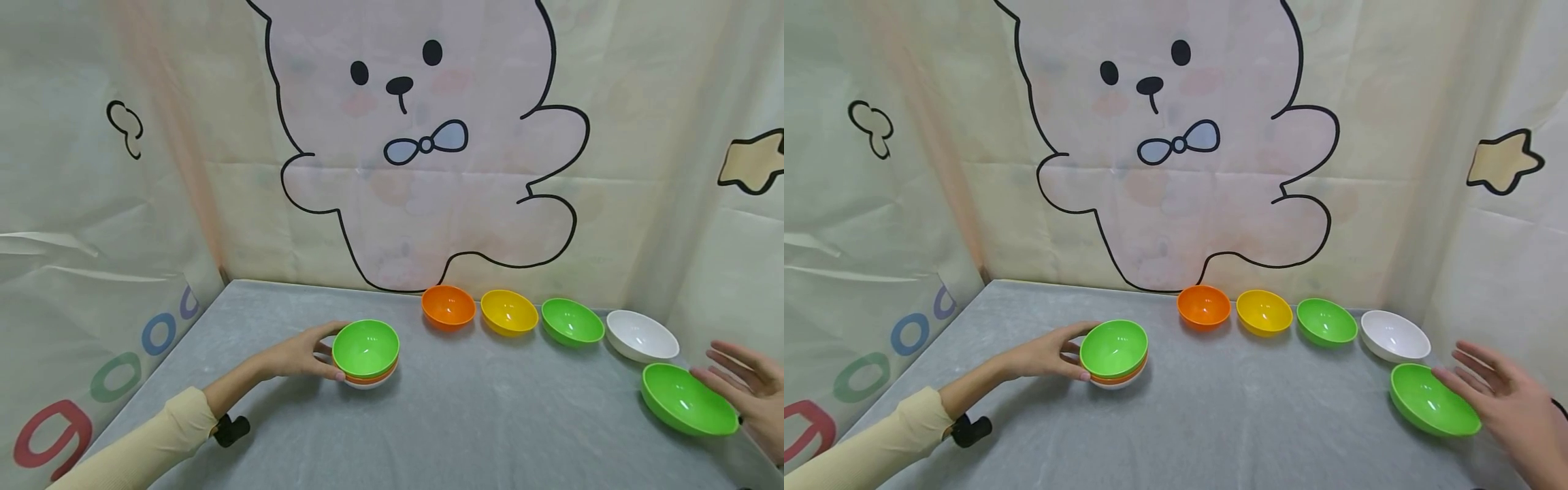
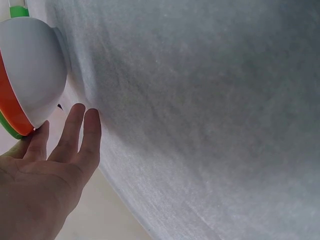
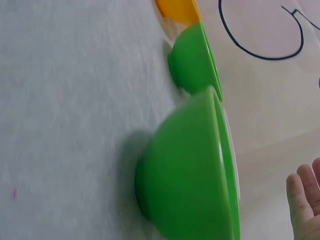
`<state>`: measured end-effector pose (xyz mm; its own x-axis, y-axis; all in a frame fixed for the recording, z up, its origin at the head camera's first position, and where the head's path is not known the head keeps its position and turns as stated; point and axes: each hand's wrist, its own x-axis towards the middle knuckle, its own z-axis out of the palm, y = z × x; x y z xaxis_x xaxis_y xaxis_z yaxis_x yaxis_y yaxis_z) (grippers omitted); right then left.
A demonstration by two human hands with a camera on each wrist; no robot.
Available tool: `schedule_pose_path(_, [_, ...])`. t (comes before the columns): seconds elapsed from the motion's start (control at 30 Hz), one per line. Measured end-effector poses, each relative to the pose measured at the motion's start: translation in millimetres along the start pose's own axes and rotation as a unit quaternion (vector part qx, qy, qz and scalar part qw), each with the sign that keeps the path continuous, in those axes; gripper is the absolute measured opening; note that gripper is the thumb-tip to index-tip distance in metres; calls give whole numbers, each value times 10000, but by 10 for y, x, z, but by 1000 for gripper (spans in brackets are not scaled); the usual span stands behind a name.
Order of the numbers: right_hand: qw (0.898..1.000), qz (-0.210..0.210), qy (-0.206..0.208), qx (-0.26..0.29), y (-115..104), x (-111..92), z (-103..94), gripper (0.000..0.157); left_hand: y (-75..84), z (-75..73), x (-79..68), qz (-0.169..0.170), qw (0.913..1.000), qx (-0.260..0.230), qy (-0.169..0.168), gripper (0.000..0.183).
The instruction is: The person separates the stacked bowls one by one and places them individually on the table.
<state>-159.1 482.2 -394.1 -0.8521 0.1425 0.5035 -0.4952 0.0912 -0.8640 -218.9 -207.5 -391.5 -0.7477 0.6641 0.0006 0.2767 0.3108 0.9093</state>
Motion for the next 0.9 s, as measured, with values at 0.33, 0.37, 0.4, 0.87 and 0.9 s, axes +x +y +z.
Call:
schedule_pose_path(0.33, [9966,235,-484,-623,-70,97,418,56,-1,-15,1,98,9999,42,-24,88])
schedule_pose_path(0.37, [9944,179,-513,-910,-69,111,471,56,-1,-17,2,79,10000,43,-12,88])
schedule_pose_path(0.4, [9937,117,-556,-968,-63,127,522,57,-3,-20,4,67,10000,57,-4,88])
schedule_pose_path(0.87, [9843,-83,-1322,-1169,70,276,1167,52,-5,-19,18,-20,10000,74,2,89])
schedule_pose_path(0.9, [9841,-87,-1360,-1142,78,286,1219,52,-2,-21,18,-30,10000,77,7,89])
